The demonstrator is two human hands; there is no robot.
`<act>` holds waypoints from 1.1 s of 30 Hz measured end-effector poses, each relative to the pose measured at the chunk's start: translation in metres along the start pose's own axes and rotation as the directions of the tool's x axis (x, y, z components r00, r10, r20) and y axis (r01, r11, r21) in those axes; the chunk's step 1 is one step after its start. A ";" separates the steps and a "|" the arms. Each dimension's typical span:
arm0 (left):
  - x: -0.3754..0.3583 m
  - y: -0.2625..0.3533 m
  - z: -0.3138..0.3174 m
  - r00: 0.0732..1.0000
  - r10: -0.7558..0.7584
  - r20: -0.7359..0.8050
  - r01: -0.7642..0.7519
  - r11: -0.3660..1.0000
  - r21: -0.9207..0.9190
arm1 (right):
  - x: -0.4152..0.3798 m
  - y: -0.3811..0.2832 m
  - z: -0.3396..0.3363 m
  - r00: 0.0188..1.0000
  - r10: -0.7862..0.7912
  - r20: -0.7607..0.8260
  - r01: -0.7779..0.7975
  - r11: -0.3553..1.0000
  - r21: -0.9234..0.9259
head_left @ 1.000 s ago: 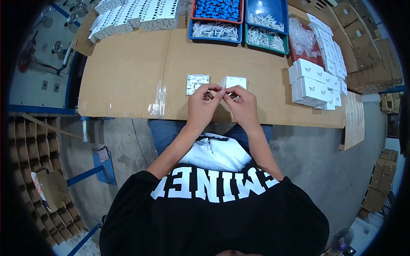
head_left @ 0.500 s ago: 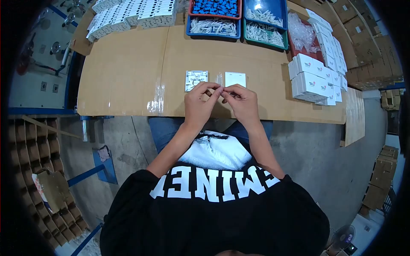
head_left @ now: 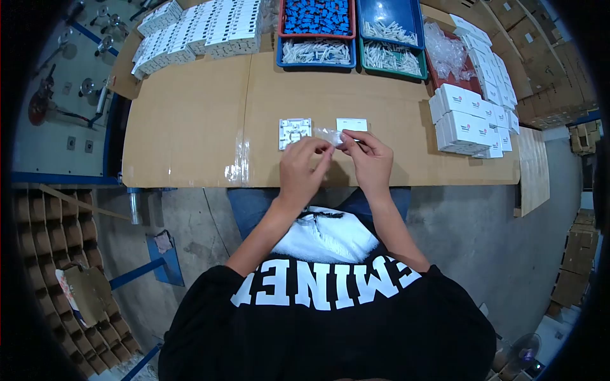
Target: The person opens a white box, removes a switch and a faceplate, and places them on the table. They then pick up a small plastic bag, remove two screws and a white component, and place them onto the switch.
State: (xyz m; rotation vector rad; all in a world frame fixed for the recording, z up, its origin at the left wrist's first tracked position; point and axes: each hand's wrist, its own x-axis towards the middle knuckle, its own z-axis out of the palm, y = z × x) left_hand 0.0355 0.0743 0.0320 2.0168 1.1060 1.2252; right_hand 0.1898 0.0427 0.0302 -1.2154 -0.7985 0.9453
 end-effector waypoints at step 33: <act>-0.009 -0.010 0.011 0.795 -0.604 0.065 0.449 0.513 -0.732 | 0.002 -0.002 -0.008 0.925 0.247 0.288 -0.278 0.958 0.072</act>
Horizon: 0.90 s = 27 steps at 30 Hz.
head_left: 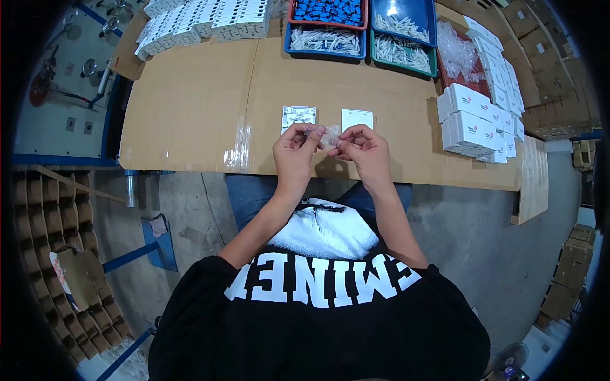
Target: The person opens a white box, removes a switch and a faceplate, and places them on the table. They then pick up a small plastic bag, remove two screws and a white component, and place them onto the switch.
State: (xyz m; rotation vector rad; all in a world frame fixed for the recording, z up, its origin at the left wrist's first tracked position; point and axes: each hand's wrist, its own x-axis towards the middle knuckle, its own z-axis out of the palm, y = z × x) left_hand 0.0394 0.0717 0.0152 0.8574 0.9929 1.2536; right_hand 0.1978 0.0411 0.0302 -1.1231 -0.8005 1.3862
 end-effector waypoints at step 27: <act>0.000 0.025 -0.008 0.956 0.182 0.231 -0.269 0.856 0.442 | 0.005 0.008 -0.023 0.949 0.291 0.119 -0.312 0.919 0.242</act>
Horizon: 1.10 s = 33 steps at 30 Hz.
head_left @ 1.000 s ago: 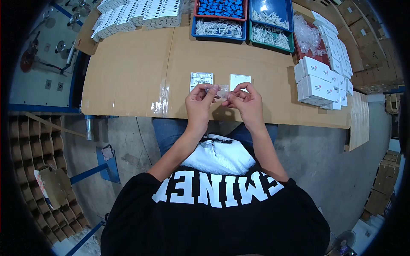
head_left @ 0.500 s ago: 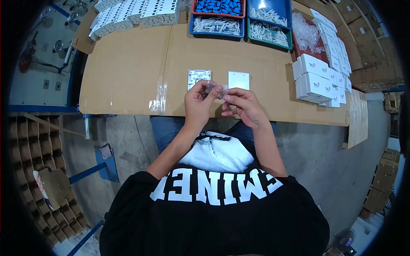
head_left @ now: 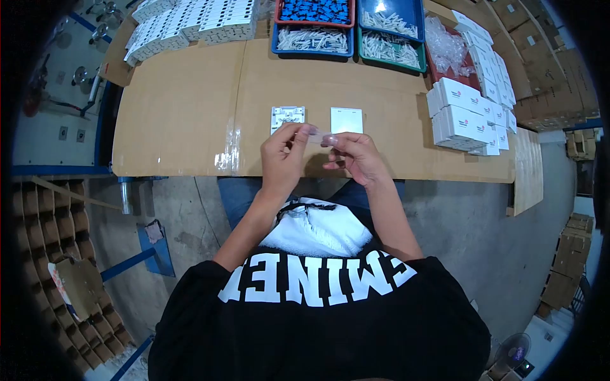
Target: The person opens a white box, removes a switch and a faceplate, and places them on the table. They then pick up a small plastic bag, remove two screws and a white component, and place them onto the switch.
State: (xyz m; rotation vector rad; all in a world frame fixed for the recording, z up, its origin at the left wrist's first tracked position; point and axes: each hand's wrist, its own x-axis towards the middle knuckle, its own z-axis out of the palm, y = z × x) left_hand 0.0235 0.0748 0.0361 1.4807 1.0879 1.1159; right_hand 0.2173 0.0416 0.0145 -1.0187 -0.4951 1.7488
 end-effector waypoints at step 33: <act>0.038 -0.127 -0.057 0.905 0.174 -0.388 -0.021 0.929 0.368 | 0.246 -0.090 0.008 0.824 -0.488 0.289 0.360 0.058 -0.931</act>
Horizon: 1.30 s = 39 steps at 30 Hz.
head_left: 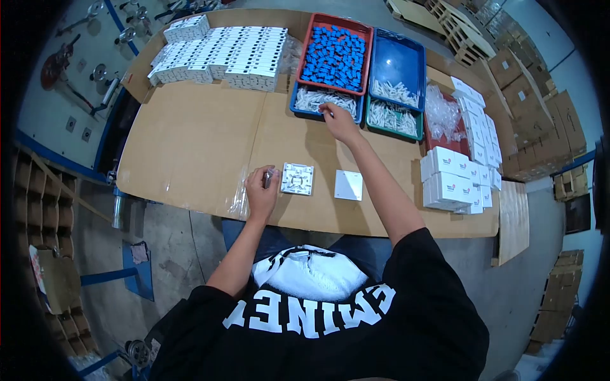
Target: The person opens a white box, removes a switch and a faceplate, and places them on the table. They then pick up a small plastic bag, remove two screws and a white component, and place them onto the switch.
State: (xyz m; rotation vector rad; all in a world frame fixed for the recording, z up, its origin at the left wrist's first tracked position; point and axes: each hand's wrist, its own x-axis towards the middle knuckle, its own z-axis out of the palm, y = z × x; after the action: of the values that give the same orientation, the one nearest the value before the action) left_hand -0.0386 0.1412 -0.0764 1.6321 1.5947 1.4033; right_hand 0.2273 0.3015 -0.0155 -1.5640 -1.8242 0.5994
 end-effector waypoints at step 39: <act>0.004 0.012 -0.004 0.990 0.034 0.135 -0.060 0.980 0.189 | 0.081 0.018 0.049 0.991 -0.086 0.107 0.117 0.938 -0.327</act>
State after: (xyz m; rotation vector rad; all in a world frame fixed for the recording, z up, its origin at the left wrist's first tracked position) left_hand -0.0372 0.1412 -0.0630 1.8431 1.6678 1.1674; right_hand 0.1980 0.3880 -0.0472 -1.6653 -2.1491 0.3297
